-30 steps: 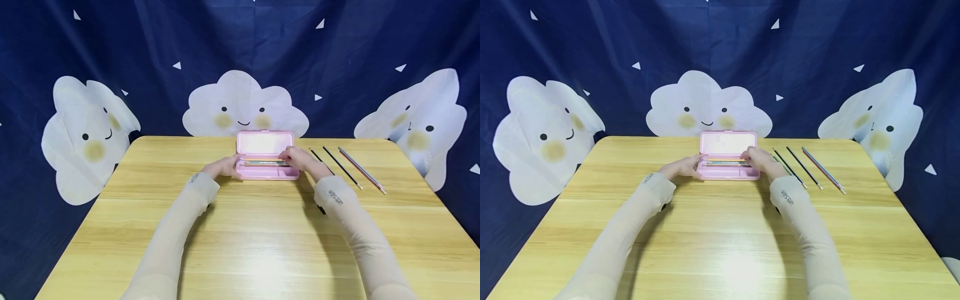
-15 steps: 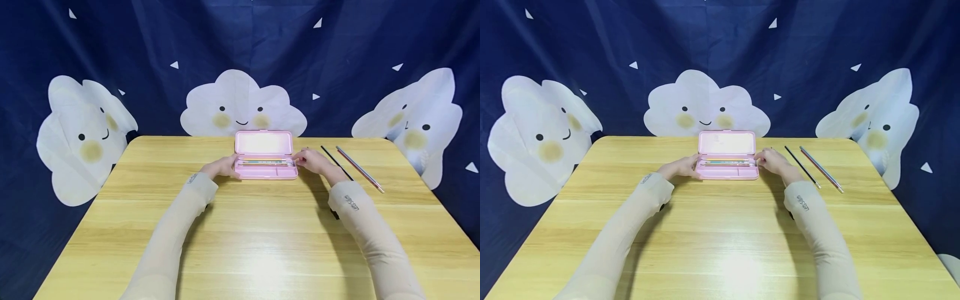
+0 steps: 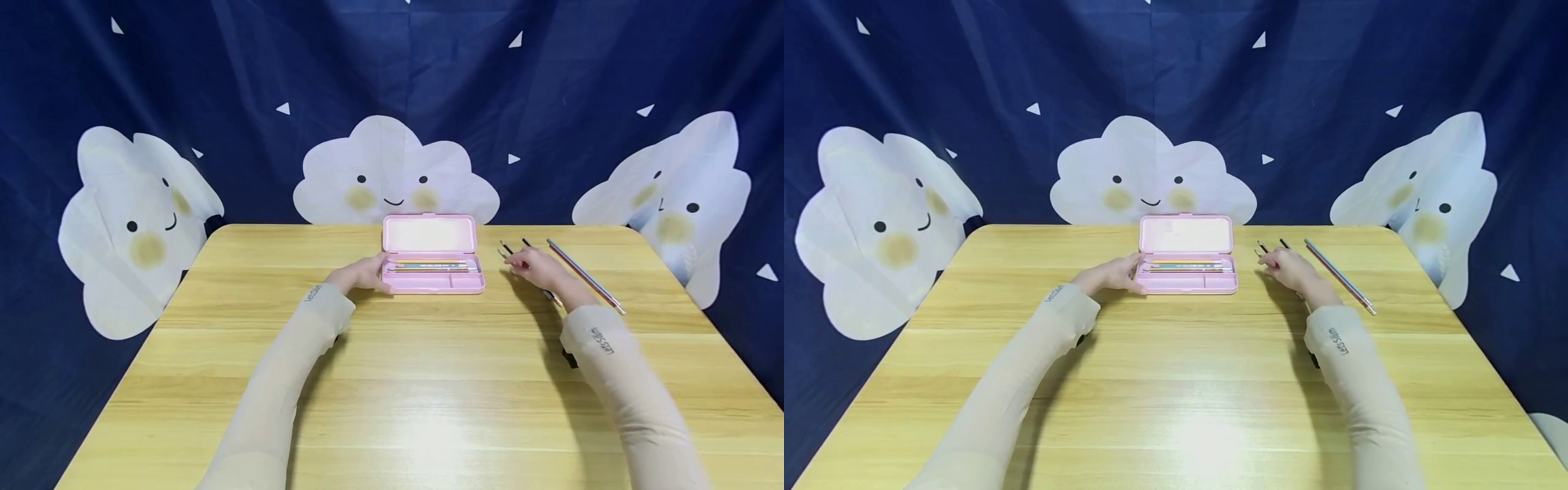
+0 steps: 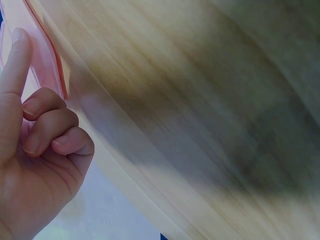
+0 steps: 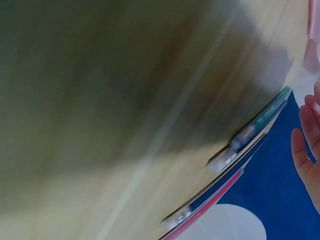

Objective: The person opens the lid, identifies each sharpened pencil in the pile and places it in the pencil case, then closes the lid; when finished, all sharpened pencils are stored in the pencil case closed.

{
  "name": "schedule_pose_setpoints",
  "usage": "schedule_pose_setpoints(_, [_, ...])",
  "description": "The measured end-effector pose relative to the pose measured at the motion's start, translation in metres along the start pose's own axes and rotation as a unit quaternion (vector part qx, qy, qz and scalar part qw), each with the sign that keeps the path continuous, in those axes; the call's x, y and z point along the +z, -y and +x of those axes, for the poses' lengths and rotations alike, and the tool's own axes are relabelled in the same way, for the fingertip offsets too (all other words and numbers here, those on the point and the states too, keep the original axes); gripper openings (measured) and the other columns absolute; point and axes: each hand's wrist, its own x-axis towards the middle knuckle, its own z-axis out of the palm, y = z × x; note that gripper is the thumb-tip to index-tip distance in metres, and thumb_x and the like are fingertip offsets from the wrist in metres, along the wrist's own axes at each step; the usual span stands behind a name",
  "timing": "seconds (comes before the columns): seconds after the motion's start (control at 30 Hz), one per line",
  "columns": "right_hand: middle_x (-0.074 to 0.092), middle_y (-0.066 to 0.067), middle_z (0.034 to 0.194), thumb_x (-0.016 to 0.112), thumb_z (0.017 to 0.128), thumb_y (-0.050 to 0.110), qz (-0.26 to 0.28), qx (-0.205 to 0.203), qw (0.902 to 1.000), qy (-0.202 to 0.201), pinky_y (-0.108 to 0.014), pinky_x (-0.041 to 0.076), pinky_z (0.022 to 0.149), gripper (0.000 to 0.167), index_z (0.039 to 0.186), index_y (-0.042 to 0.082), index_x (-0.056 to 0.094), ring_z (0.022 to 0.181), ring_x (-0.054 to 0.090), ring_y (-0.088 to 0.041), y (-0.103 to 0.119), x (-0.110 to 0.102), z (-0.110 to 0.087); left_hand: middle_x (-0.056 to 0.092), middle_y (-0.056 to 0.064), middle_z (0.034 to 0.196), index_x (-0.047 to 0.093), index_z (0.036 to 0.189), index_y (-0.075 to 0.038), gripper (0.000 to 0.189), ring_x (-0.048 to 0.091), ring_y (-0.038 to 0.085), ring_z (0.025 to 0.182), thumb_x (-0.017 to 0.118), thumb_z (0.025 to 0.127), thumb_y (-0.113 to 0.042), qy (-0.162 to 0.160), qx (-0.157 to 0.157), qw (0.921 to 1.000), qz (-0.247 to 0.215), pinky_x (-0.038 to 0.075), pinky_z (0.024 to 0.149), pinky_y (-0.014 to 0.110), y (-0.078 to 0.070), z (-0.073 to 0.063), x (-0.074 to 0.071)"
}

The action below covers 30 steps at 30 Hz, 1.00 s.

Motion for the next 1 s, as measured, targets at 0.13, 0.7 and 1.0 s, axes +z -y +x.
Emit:
schedule_pose_setpoints(0.13, [0.052,-0.008,0.072,0.062,0.081,-0.002,0.009,0.002,0.9999,0.007,-0.038,0.041,0.063,0.017,0.097,-0.009,0.064,0.067,0.047,-0.022,-0.007,-0.002,-0.008,0.020,0.020,0.148,0.004,0.146,-0.002,0.098,0.020,0.028,0.136,0.071,0.079,-0.029,-0.001,0.001,1.0000,0.006,0.016,0.112,0.035,0.000,0.000,0.001])
schedule_pose_setpoints(0.7, [0.061,-0.016,0.077,0.058,0.084,0.000,0.003,0.068,0.9964,0.051,-0.046,0.047,0.069,0.026,0.105,-0.014,0.055,0.073,0.057,-0.029,-0.028,-0.002,-0.025,0.023,0.024,0.146,0.005,0.145,0.000,0.098,0.024,0.030,0.134,0.072,0.079,-0.028,-0.004,0.014,0.9997,0.018,0.017,0.112,0.035,0.000,-0.001,0.000])
schedule_pose_setpoints(1.0, [0.061,-0.015,0.075,0.059,0.081,-0.003,0.000,0.073,0.9951,0.067,-0.046,0.047,0.069,0.028,0.106,-0.015,0.054,0.072,0.058,-0.029,-0.029,-0.003,-0.022,0.023,0.022,0.147,0.006,0.146,-0.002,0.099,0.023,0.029,0.135,0.072,0.078,-0.029,-0.003,0.006,1.0000,0.007,0.017,0.112,0.035,0.001,0.001,0.000])
